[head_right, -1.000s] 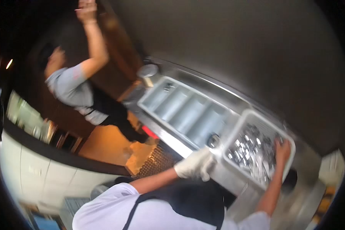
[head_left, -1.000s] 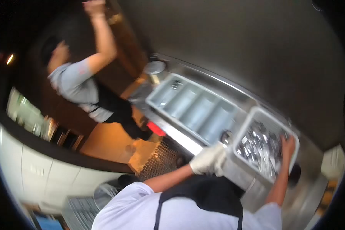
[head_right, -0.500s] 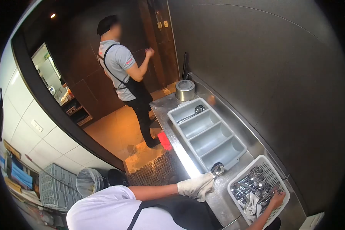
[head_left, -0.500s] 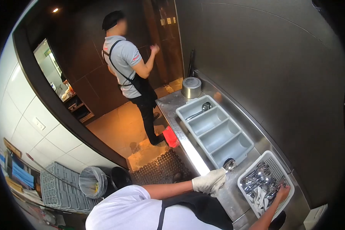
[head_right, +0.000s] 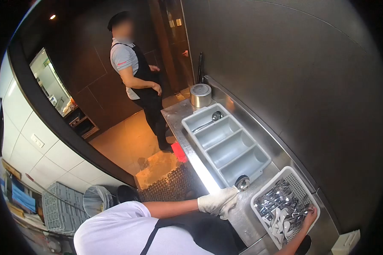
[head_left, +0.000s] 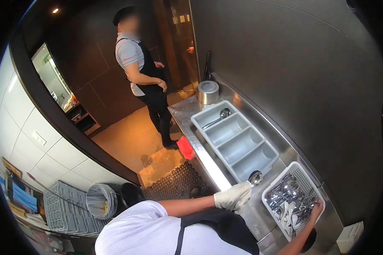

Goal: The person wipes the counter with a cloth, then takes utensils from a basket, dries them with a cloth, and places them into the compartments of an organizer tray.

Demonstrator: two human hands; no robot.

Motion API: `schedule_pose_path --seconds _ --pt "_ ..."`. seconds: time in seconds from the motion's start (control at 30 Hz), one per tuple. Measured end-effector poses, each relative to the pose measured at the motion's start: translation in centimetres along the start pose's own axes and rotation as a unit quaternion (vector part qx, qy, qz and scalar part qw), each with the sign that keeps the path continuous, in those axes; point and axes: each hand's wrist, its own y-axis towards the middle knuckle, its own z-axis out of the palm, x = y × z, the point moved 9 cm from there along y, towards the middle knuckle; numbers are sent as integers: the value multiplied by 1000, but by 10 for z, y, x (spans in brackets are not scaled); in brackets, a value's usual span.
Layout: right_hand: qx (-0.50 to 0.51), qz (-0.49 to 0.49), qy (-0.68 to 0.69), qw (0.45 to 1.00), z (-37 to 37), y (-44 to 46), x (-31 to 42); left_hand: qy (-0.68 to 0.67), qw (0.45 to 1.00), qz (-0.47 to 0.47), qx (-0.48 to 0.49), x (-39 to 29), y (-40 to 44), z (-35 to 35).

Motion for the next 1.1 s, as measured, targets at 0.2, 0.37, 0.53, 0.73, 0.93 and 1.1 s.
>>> schedule_pose_path --seconds 0.2,0.37,0.53,0.73,0.93,1.1 --pt "51 -14 113 992 13 -8 26 -146 987 -57 -35 11 5 -17" --pt "82 -2 158 984 19 -26 77 -426 897 -117 -25 19 2 -1" --pt "93 -11 87 992 10 -24 95 -504 851 -137 -52 22 -1 4" --pt "-113 -99 -17 989 -48 -19 129 -628 752 -202 -4 24 -1 28" --pt "-239 -151 -73 957 -101 -41 225 -703 651 -285 34 33 7 -44" --pt "-236 -164 -72 955 -102 -66 251 -464 873 -108 107 11 19 -34"
